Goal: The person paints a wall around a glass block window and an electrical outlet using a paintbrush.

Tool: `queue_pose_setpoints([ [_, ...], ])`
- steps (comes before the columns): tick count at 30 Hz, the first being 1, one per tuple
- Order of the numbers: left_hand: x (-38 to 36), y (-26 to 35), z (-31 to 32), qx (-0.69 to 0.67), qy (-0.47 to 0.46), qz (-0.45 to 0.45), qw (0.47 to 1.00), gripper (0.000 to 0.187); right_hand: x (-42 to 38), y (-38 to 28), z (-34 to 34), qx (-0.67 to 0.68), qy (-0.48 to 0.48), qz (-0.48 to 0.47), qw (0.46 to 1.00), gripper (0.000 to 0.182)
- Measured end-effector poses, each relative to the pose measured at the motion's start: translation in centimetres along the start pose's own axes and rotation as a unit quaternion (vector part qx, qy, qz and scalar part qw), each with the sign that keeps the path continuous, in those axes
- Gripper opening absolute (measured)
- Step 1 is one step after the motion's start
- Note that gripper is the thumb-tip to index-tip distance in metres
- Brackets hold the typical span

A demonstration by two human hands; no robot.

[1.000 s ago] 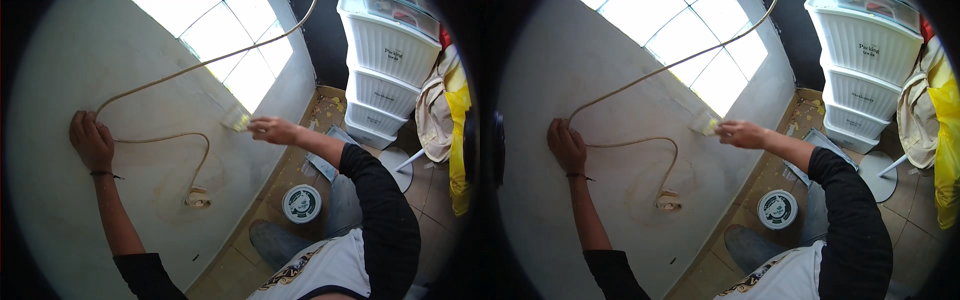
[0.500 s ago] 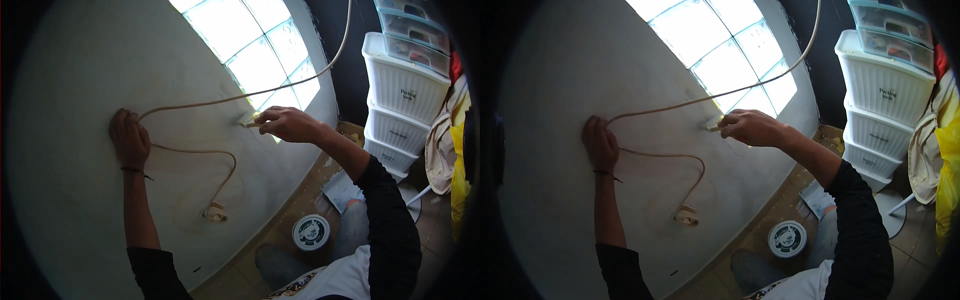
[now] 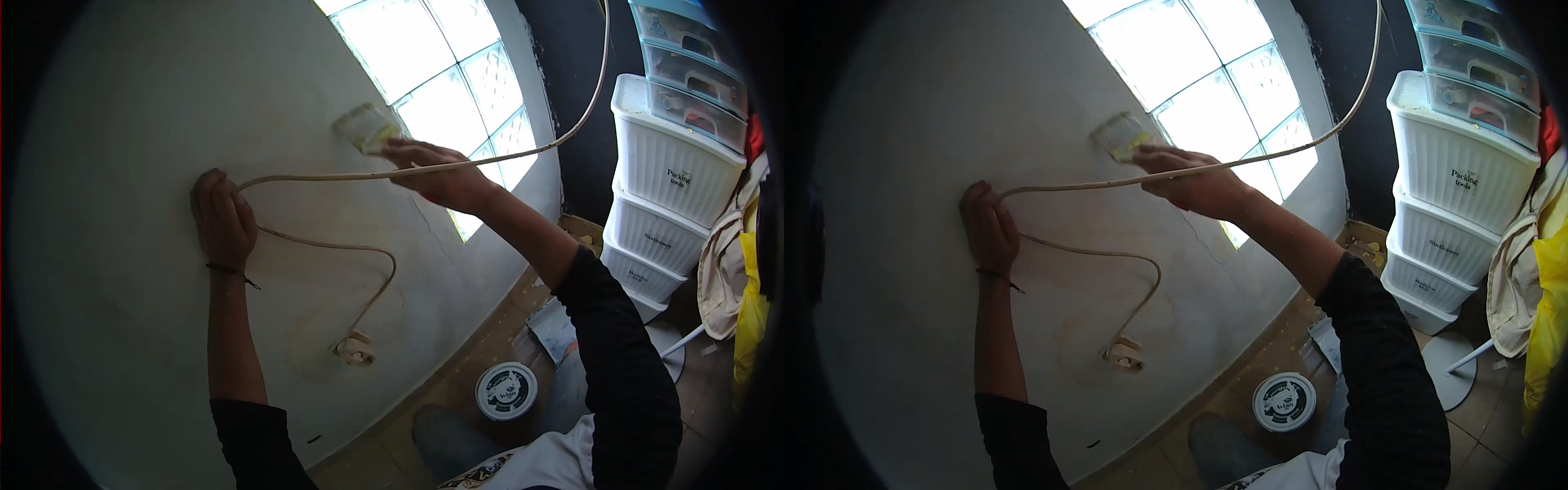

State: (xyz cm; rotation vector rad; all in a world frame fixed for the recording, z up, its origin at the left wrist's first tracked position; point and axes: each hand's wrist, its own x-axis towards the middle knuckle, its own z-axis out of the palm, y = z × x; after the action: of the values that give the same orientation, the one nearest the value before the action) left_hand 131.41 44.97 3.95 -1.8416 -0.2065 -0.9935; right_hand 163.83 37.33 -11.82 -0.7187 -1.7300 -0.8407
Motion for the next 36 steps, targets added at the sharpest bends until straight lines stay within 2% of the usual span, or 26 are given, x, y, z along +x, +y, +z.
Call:
queue_pose_setpoints([
  [1, 0.0, 0.0, 0.0, 0.000, 0.003, 0.005, 1.000, 0.017, -0.6, 0.2, 0.9, -0.028, -0.029, -0.018, 0.999, 0.018],
  [2, 0.0, -0.1, 0.0, 0.002, 0.006, 0.009, 1.000, 0.017, -2.8, -1.4, 1.1, 0.020, -0.100, 0.116, 0.988, 0.018],
  [3, -0.1, -0.2, -0.1, 0.004, 0.005, 0.003, 1.000, 0.017, -4.4, -2.6, 0.6, 0.074, -0.133, 0.162, 0.975, 0.017],
  [4, -0.1, -0.2, -0.1, 0.002, 0.000, 0.006, 1.000, 0.017, -6.6, -2.8, 0.5, 0.028, -0.125, 0.039, 0.991, 0.018],
  [6, -0.2, -0.2, -0.2, 0.006, -0.007, -0.001, 1.000, 0.017, -9.3, -4.9, -1.1, 0.078, -0.199, 0.080, 0.974, 0.015],
  [10, -0.1, -0.4, -0.2, 0.008, -0.002, 0.011, 1.000, 0.017, -7.6, -5.6, -4.3, 0.160, -0.286, 0.118, 0.937, 0.012],
  [13, 0.0, -0.1, -0.2, -0.001, 0.001, 0.002, 1.000, 0.016, -3.4, -4.3, -4.5, 0.117, -0.253, 0.060, 0.958, 0.011],
  [15, -0.1, 0.0, -0.1, -0.002, 0.012, -0.006, 1.000, 0.015, -0.5, -3.7, -3.5, 0.076, -0.150, 0.031, 0.985, 0.011],
  [19, -0.3, -0.1, 0.0, -0.001, 0.014, -0.005, 1.000, 0.015, 3.2, -4.8, -1.0, 0.019, -0.070, -0.017, 0.997, 0.015],
  [23, -0.1, 0.1, -0.2, 0.000, 0.008, 0.003, 1.000, 0.017, -0.8, -6.7, 0.9, 0.015, -0.186, -0.029, 0.982, 0.015],
  [25, -0.1, -0.1, -0.2, -0.003, 0.004, -0.002, 1.000, 0.018, -2.7, -7.8, -1.0, 0.035, -0.225, -0.023, 0.973, 0.014],
  [27, -0.4, -0.8, 0.1, 0.027, 0.007, 0.039, 0.999, 0.020, -5.3, -8.1, -3.2, 0.055, -0.267, 0.000, 0.962, 0.013],
  [29, -1.1, -1.6, 0.8, 0.060, 0.006, 0.052, 0.997, 0.024, -8.7, -8.4, -5.7, 0.172, -0.255, 0.195, 0.931, 0.013],
  [31, -1.3, -2.6, 1.2, 0.094, 0.011, 0.095, 0.991, 0.026, -13.3, -8.2, -7.6, 0.204, -0.202, 0.311, 0.906, 0.012],
  [33, -1.7, -3.6, 1.8, 0.112, 0.023, 0.104, 0.988, 0.028, -19.8, -7.5, -9.0, 0.179, -0.211, 0.392, 0.878, 0.013],
  [35, -2.3, -6.4, 2.4, 0.117, -0.011, 0.126, 0.985, 0.027, -25.2, -7.3, -10.4, 0.114, -0.346, 0.557, 0.746, 0.015],
  [36, -2.7, -7.8, 2.8, 0.114, -0.021, 0.137, 0.984, 0.025, -28.8, -7.1, -10.5, 0.099, -0.360, 0.584, 0.721, 0.020],
])
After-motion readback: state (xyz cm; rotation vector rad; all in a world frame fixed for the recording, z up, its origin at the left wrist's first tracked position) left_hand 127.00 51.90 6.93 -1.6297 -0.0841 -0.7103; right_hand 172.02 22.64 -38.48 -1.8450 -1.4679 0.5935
